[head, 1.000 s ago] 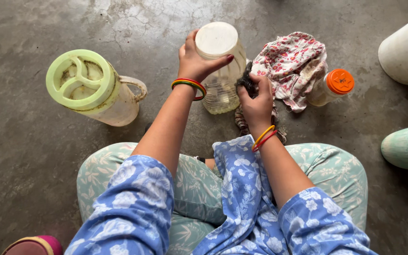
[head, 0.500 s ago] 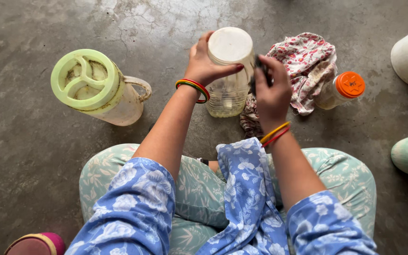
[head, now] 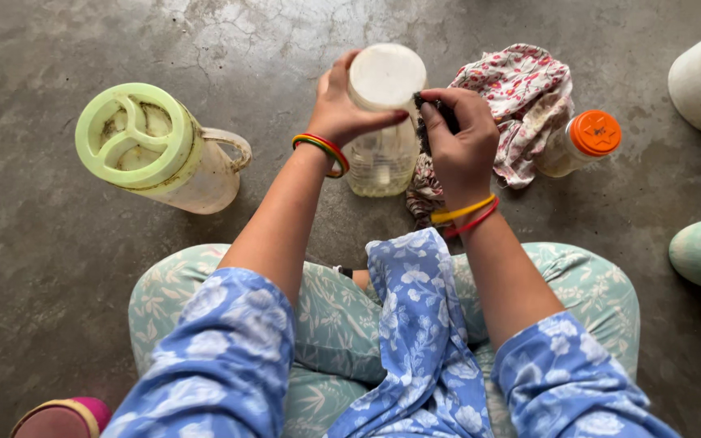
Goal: The person sits on the floor and scrubs the inside of a clear plastic jar with a cloth. They then wipe the outside of the jar and a triangular plastic container with the cloth. The person also scrubs the inside of the triangular container using a dark scrubbing pad.
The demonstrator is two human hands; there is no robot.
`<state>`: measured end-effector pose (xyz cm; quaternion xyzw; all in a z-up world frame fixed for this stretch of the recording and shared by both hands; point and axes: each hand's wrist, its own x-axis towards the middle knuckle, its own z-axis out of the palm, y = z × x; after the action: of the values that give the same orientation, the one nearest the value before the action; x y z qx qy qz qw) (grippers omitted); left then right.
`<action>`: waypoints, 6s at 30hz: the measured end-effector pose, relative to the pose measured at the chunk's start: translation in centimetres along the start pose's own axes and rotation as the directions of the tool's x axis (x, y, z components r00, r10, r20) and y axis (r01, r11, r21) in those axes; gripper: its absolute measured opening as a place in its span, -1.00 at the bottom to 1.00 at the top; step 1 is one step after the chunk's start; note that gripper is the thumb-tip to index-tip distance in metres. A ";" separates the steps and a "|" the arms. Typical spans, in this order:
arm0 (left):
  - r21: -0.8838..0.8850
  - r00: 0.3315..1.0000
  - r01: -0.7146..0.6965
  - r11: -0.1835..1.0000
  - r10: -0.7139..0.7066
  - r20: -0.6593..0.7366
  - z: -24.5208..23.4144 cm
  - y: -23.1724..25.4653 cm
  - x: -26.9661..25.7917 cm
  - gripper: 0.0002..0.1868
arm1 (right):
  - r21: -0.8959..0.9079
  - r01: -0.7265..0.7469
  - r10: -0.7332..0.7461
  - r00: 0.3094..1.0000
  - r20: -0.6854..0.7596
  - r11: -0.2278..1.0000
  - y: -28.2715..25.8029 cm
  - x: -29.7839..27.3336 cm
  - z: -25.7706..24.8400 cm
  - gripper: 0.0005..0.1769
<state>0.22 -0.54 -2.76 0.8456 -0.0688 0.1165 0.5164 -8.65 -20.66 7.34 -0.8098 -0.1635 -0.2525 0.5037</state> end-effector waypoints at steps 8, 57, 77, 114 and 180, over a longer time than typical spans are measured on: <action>-0.105 0.998 -0.032 0.994 0.038 0.048 -0.5 0.5 0.8 0.34 | -0.027 -0.077 0.076 0.997 -0.016 0.997 2.0 -1.5 -0.4 -0.88; -0.065 0.958 -0.283 0.957 0.285 0.024 0.4 0.8 -0.4 0.29 | 0.382 -0.284 0.321 0.946 -0.037 0.879 12.7 -1.7 -0.4 -0.69; 0.308 0.946 0.021 0.951 -0.119 0.302 -0.4 9.3 -2.6 0.51 | -0.083 -0.427 0.395 0.883 -0.254 0.900 12.0 -0.9 -8.2 -0.77; 0.071 0.954 0.301 0.951 -0.298 -0.040 2.1 7.7 -2.8 0.47 | -0.895 -0.192 0.709 0.683 0.172 0.402 9.2 0.4 -9.1 -0.44; 0.212 0.899 0.047 0.976 -0.134 0.416 -1.0 6.9 0.3 0.59 | -0.340 0.424 -0.241 0.851 0.467 0.839 -0.5 6.5 0.5 -0.11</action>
<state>-1.23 -2.80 3.63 0.8997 -0.1289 -0.0899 0.4072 -3.51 -19.91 11.29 -0.8928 -0.3458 -0.1939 0.2140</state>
